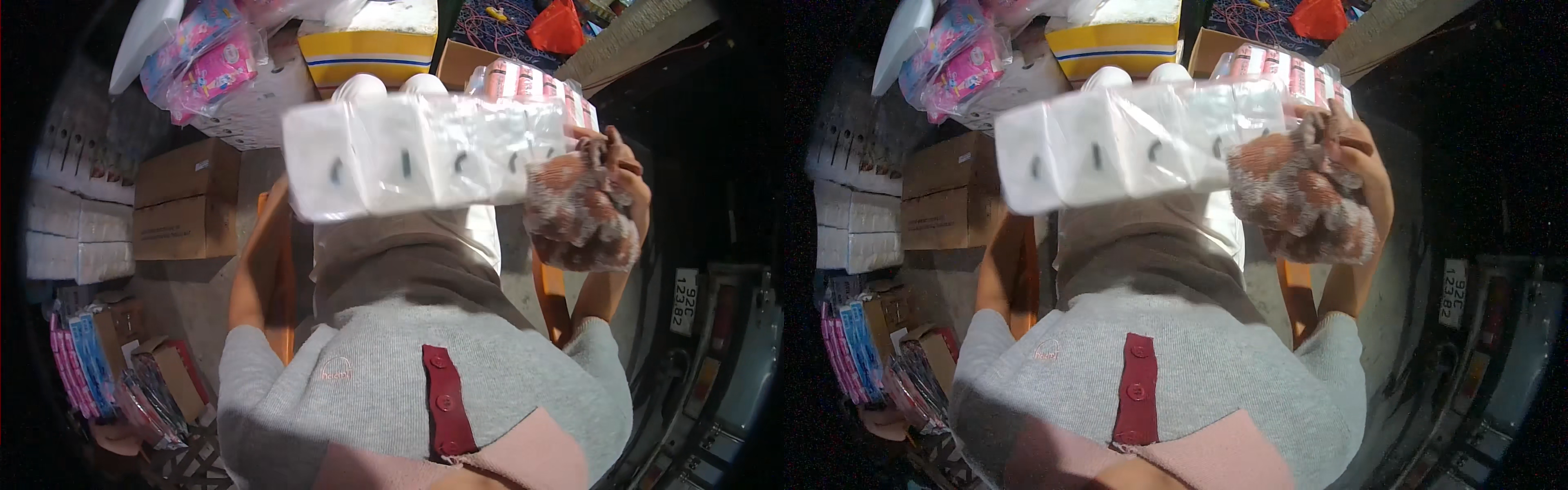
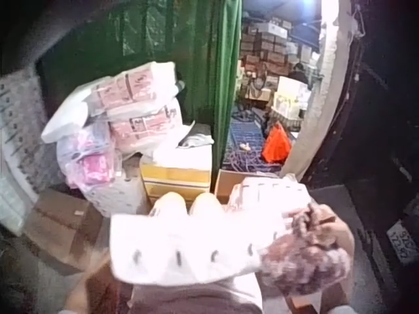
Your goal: Packing and organizing bundles of hygiene products into sets at a packing station.
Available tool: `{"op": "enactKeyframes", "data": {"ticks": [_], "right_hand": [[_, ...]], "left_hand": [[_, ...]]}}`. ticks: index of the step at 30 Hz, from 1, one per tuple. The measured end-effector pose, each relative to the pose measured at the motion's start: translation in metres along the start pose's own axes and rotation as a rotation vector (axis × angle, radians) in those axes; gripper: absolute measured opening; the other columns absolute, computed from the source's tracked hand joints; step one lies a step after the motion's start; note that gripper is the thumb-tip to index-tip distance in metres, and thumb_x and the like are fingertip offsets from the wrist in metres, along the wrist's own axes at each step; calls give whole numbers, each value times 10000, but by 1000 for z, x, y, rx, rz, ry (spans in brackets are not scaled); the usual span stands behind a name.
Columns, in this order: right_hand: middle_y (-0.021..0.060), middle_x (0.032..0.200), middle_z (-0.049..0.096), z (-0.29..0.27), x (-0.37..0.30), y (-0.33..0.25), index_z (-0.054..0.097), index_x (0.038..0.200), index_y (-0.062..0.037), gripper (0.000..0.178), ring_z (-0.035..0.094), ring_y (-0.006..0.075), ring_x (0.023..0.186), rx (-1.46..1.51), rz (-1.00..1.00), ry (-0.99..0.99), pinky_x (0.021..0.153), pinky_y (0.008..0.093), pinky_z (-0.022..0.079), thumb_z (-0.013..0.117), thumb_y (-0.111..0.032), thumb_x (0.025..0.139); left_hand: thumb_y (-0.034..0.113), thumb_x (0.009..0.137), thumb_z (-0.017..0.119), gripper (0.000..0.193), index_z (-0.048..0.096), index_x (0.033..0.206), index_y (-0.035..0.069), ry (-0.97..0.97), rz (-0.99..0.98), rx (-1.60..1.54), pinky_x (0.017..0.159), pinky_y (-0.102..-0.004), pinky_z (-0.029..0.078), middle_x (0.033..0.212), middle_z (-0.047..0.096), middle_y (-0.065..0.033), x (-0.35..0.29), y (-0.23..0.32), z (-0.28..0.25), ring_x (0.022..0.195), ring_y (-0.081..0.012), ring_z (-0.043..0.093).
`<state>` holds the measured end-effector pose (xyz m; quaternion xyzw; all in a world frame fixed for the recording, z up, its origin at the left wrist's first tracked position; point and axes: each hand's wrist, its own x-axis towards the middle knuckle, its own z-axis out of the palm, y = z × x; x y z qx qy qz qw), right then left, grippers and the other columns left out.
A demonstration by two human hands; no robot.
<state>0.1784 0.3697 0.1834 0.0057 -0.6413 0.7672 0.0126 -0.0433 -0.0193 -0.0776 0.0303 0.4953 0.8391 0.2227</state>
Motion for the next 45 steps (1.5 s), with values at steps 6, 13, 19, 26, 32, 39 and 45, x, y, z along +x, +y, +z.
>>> {"op": "enactKeyframes", "data": {"ticks": [6,13,19,26,32,39,45], "right_hand": [[130,1032,553,-28,3,14,554,1015,13,401,542,141,895,-128,-1,59,822,242,404,562,-181,664],[66,963,617,8,66,51,601,1035,1,369,562,118,880,-543,230,-3,789,232,436,615,-191,720],[144,924,632,36,69,84,577,1058,21,604,602,225,878,-878,241,143,786,298,449,675,-358,598],[145,887,612,120,9,90,551,1130,-160,521,599,320,762,-1059,-243,27,683,347,475,657,-199,622],[115,891,572,143,17,110,630,1011,-209,441,578,282,747,-1164,-640,-77,597,350,471,721,-218,579],[108,887,580,71,137,131,640,976,-196,357,584,293,740,-1294,-582,232,620,370,478,703,-258,630],[125,827,586,43,177,132,641,952,-212,345,588,322,720,-1221,-416,430,617,398,481,651,-387,654]], "left_hand": [[238,685,697,415,579,1041,60,-257,-281,241,736,-337,476,924,605,-57,-24,68,57,807,-184,580],[308,684,706,623,487,1194,25,-386,-761,724,830,-461,440,1087,550,-135,-74,98,91,970,-294,536],[330,633,746,809,372,1269,-3,-290,-895,564,877,-569,374,1208,483,-187,-65,90,87,1109,-336,462],[293,681,725,748,361,1269,9,-398,-908,565,897,-577,371,1219,469,-202,-60,85,73,1095,-360,476],[223,662,736,670,416,1215,21,-347,-913,541,827,-563,414,1161,507,-180,-61,86,76,1033,-334,510],[236,634,763,741,402,1257,63,-270,-916,510,841,-596,388,1202,493,-157,-47,64,41,1086,-345,474],[332,658,741,813,332,1296,38,-391,-928,545,876,-572,374,1247,440,-192,-49,76,65,1112,-376,446]]}}
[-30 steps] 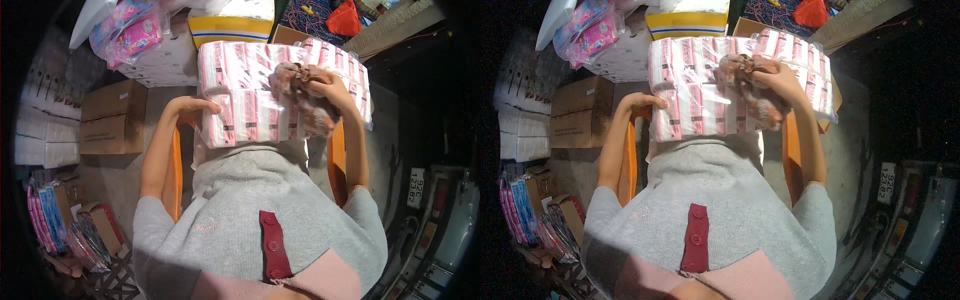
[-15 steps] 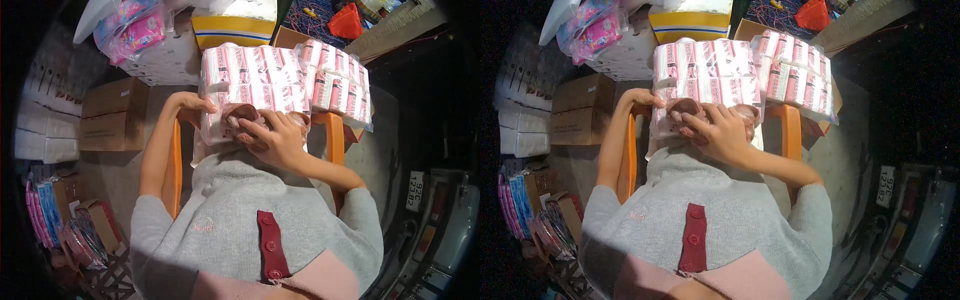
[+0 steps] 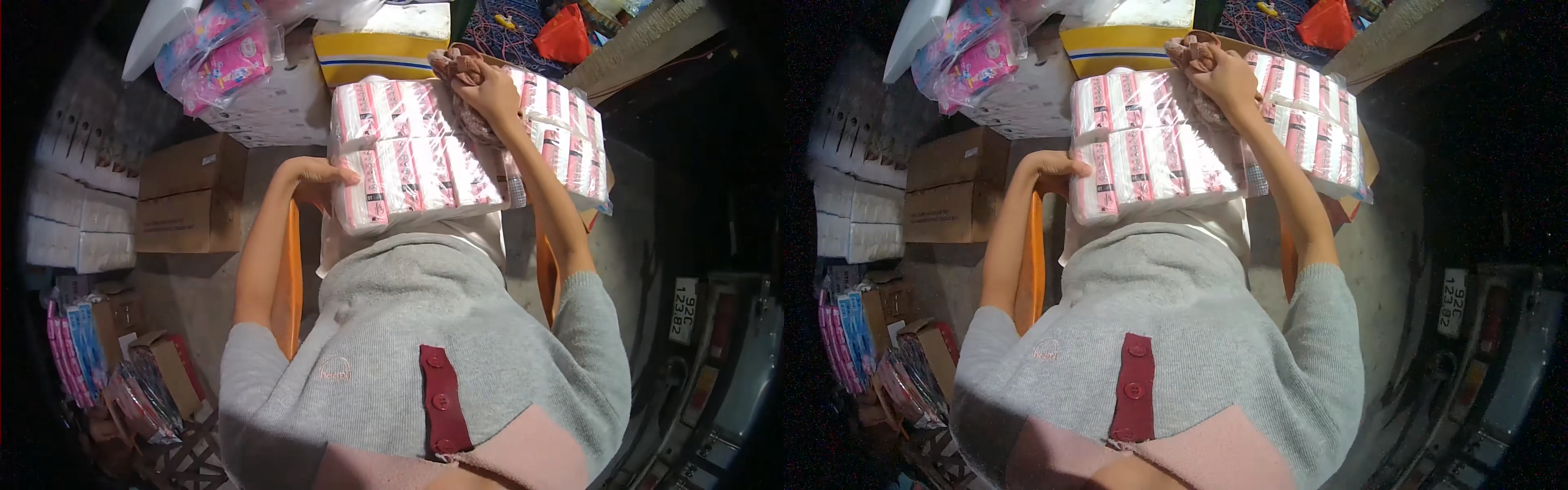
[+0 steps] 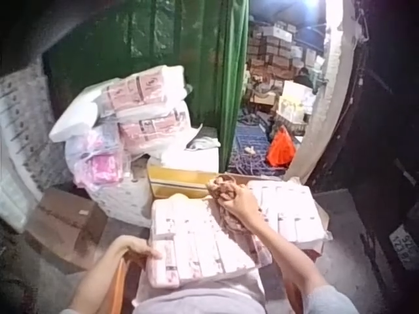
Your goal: Packing and organizing bundles of hygiene products into sets at a packing station.
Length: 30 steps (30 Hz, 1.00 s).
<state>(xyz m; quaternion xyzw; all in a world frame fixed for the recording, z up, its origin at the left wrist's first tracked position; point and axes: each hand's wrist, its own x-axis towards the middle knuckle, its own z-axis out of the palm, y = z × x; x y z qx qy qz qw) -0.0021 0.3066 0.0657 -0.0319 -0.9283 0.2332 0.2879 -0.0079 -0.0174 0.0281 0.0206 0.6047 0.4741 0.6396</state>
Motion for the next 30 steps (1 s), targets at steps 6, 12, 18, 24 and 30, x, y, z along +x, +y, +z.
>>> {"op": "enactKeyframes", "data": {"ticks": [6,12,18,24,30], "right_hand": [[152,787,571,-33,-59,-31,575,1008,-215,391,595,341,667,-46,-101,-21,545,404,476,677,-337,651],[121,771,543,-89,-134,-61,573,1068,-167,503,565,296,672,-48,-173,-216,579,366,463,706,-238,588],[104,796,547,-89,-132,-46,604,1031,-151,517,563,282,706,81,-263,-206,607,346,466,728,-185,530],[143,810,593,-15,-29,-17,593,1037,-208,453,594,335,735,65,-128,-13,631,412,484,679,-392,632],[159,815,634,41,58,10,640,934,-151,435,612,327,784,-150,114,-89,668,422,489,642,-447,615]], "left_hand": [[365,665,737,793,358,1276,32,77,10,-29,879,-559,386,1224,457,-190,-2,-7,4,1104,-348,461],[283,636,774,732,421,1231,46,113,-12,-38,865,-536,409,1167,514,-140,-8,2,11,1061,-297,497],[209,586,809,718,466,1193,37,87,-35,8,863,-522,409,1115,546,-141,-13,4,13,1030,-293,514],[231,576,817,744,460,1199,38,70,-11,-34,881,-518,395,1124,545,-139,5,-16,-13,1034,-292,513],[245,583,813,733,467,1193,33,82,-16,-1,861,-485,422,1114,559,-116,-8,7,11,1014,-275,532]]}}
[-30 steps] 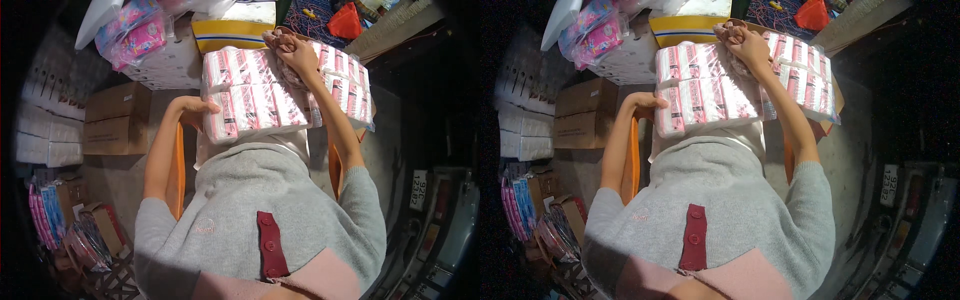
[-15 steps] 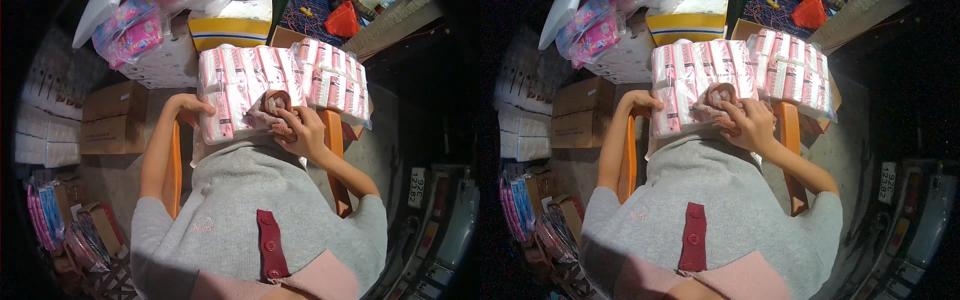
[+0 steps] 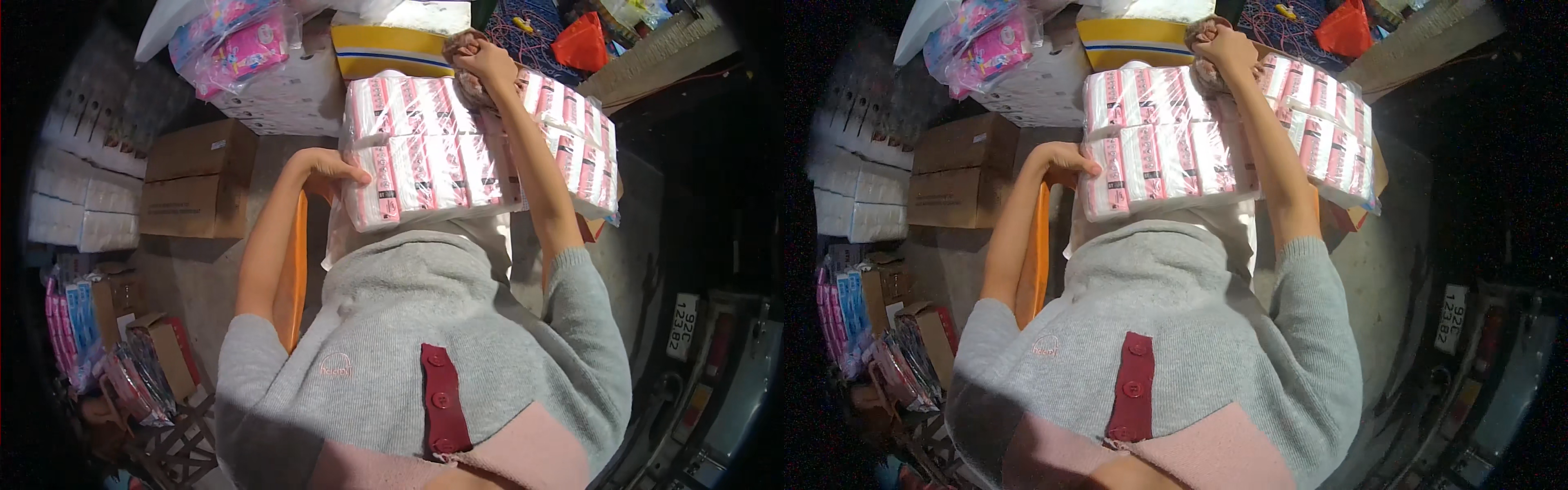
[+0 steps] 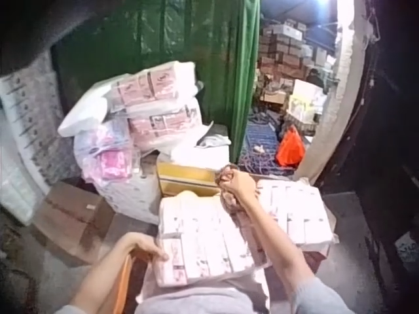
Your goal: Packing and organizing bundles of hygiene products into sets at a packing station.
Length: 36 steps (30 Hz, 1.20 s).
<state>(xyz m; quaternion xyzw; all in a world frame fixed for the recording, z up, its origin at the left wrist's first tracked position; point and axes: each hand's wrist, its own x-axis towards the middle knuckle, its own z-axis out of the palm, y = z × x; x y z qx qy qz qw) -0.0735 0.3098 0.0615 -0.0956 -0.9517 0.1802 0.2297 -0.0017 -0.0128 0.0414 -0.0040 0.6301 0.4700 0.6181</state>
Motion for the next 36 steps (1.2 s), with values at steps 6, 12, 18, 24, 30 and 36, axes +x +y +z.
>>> {"op": "enactKeyframes", "data": {"ticks": [6,12,18,24,30,36], "right_hand": [[131,803,616,-6,-40,-14,624,919,-176,368,609,303,694,-21,-260,198,593,391,490,648,-417,642],[124,808,580,-68,-135,-34,596,966,-186,380,588,301,630,18,-290,125,549,366,479,704,-301,621],[100,796,548,-114,-206,-38,601,983,-135,444,564,289,720,21,-376,23,636,373,466,716,-224,564],[111,791,547,-107,-187,-35,585,1027,-176,459,571,276,691,106,-326,-130,600,375,472,707,-283,598],[150,762,589,-49,-117,-50,608,1003,-183,427,603,318,694,-9,-258,16,605,394,490,657,-377,625],[131,762,620,-6,-29,-42,626,931,-153,420,617,299,733,-62,-146,-2,633,410,489,616,-416,603]], "left_hand": [[215,595,806,656,510,1150,28,-32,20,-44,817,-448,456,1050,594,-107,-3,-7,-1,934,-251,578],[190,598,802,665,494,1162,16,-79,38,-39,815,-450,456,1072,583,-117,0,-10,-7,950,-255,571],[214,580,813,711,482,1183,36,-43,21,-11,826,-457,445,1098,568,-124,-5,-4,0,977,-262,554],[269,562,824,774,460,1210,52,-39,12,-3,862,-495,409,1122,556,-124,-3,-6,-4,1022,-287,524],[363,645,759,748,416,1247,82,-123,1,-42,853,-531,412,1197,501,-160,4,-10,-7,1075,-332,493],[364,594,796,844,389,1281,93,-78,-15,-87,899,-525,375,1215,501,-114,3,-7,-4,1109,-285,473]]}}
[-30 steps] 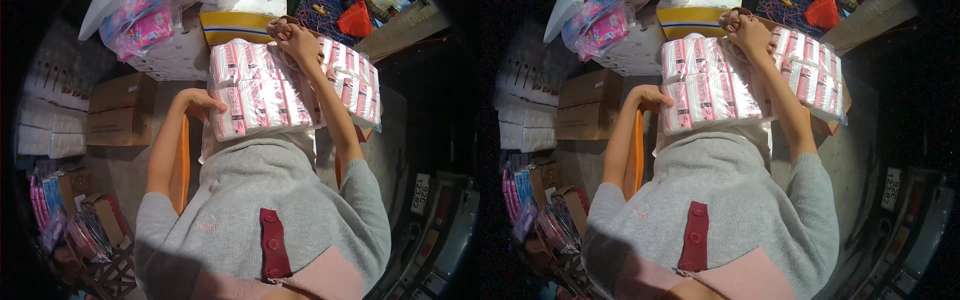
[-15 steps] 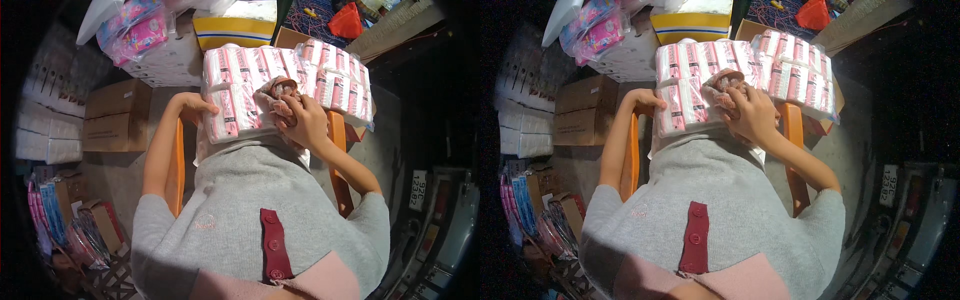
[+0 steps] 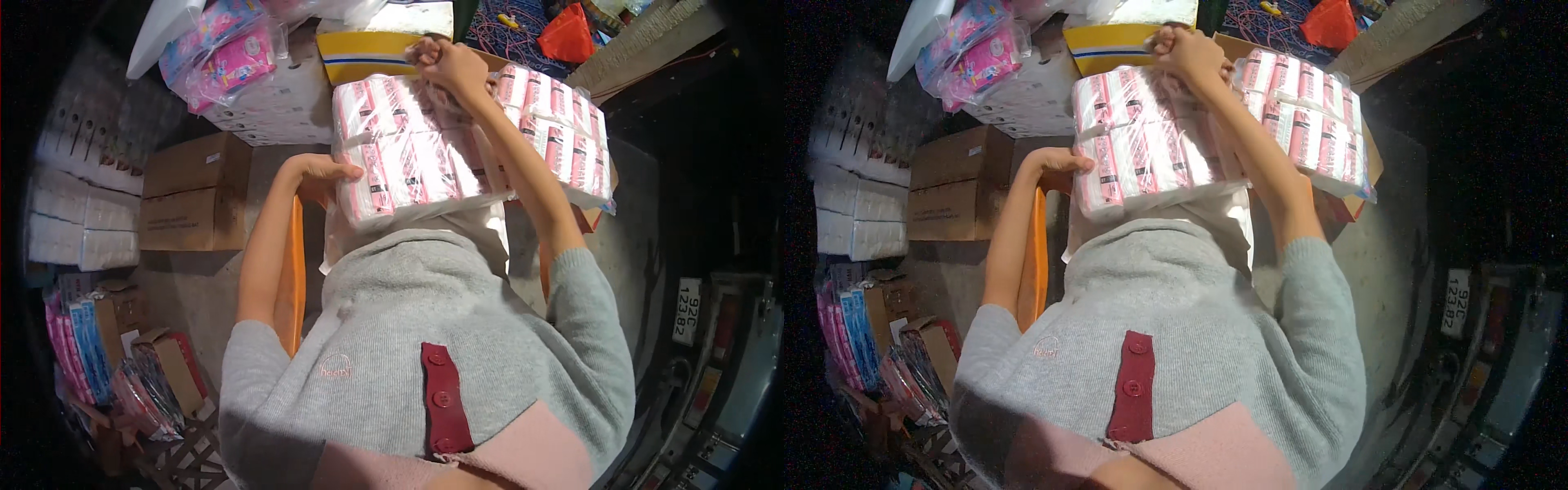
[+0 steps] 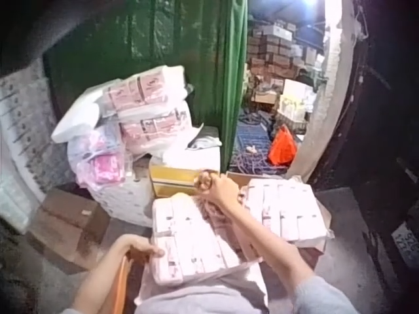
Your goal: Packing and organizing bundles of hygiene products into sets at a packing station.
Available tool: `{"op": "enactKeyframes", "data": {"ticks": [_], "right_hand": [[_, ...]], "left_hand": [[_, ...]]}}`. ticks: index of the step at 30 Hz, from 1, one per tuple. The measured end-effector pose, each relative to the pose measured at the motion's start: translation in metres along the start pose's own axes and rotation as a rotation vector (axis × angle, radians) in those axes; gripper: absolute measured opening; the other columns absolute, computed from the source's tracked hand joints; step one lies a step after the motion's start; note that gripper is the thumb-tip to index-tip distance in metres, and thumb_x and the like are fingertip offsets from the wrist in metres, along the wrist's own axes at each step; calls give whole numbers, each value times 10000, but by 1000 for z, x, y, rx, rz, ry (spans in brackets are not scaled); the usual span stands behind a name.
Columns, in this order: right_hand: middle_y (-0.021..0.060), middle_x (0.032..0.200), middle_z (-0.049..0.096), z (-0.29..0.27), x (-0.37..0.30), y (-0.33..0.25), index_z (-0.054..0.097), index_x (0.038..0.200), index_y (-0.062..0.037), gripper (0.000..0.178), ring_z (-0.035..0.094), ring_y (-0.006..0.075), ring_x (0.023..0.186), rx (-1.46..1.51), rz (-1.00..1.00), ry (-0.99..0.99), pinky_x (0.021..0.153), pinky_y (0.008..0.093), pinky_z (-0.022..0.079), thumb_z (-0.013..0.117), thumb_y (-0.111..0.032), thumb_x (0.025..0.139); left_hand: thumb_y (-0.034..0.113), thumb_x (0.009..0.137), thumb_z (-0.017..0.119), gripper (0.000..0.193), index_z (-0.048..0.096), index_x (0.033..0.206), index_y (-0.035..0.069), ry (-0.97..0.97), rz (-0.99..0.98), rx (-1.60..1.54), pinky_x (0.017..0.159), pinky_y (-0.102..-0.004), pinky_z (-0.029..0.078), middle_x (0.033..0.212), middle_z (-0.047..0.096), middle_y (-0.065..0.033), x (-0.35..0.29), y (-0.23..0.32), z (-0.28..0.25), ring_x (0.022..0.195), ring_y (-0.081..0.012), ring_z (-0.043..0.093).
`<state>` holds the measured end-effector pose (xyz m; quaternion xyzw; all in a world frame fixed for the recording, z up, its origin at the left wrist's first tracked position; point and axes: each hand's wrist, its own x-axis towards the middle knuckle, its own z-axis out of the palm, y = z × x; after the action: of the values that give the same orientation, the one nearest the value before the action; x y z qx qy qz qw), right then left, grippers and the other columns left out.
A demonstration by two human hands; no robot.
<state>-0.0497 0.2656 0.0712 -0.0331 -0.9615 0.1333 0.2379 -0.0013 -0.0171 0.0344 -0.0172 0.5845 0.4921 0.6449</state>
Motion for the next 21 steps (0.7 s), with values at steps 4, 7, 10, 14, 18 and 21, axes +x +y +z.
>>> {"op": "enactKeyframes", "data": {"ticks": [4,7,10,14,18,21], "right_hand": [[123,793,622,5,12,4,640,878,-161,405,624,304,732,106,213,-144,641,410,497,643,-442,586],[126,812,604,15,-11,5,635,894,-143,423,605,310,720,-43,-3,149,615,409,484,662,-431,585],[123,786,575,-18,-57,-13,617,956,-160,394,588,290,682,-37,-229,296,591,384,476,664,-362,621],[121,781,557,-57,-109,-18,602,968,-159,386,571,289,675,97,-271,216,589,380,469,691,-276,611],[127,807,550,-88,-145,-12,584,999,-149,404,568,304,696,170,-200,39,606,384,466,685,-245,619],[128,822,547,-109,-168,-19,579,1006,-137,413,567,310,725,168,-160,-56,625,385,464,680,-240,620]], "left_hand": [[380,644,757,780,404,1245,30,31,52,72,844,-534,422,1192,498,-181,1,-2,0,1072,-344,495],[335,643,768,771,405,1228,-13,57,0,81,821,-517,445,1152,511,-207,8,-4,-10,1042,-336,517],[242,652,767,666,457,1203,34,-4,5,51,858,-478,425,1116,559,-131,-3,-2,1,995,-277,548],[249,635,777,669,470,1190,36,15,42,70,844,-486,430,1091,569,-130,-6,-2,0,990,-273,548],[276,602,796,702,481,1182,37,40,34,72,849,-500,420,1104,563,-124,-13,4,9,1015,-271,533],[310,651,764,773,374,1270,57,55,0,152,902,-549,364,1214,477,-174,-3,-2,-5,1111,-342,463]]}}
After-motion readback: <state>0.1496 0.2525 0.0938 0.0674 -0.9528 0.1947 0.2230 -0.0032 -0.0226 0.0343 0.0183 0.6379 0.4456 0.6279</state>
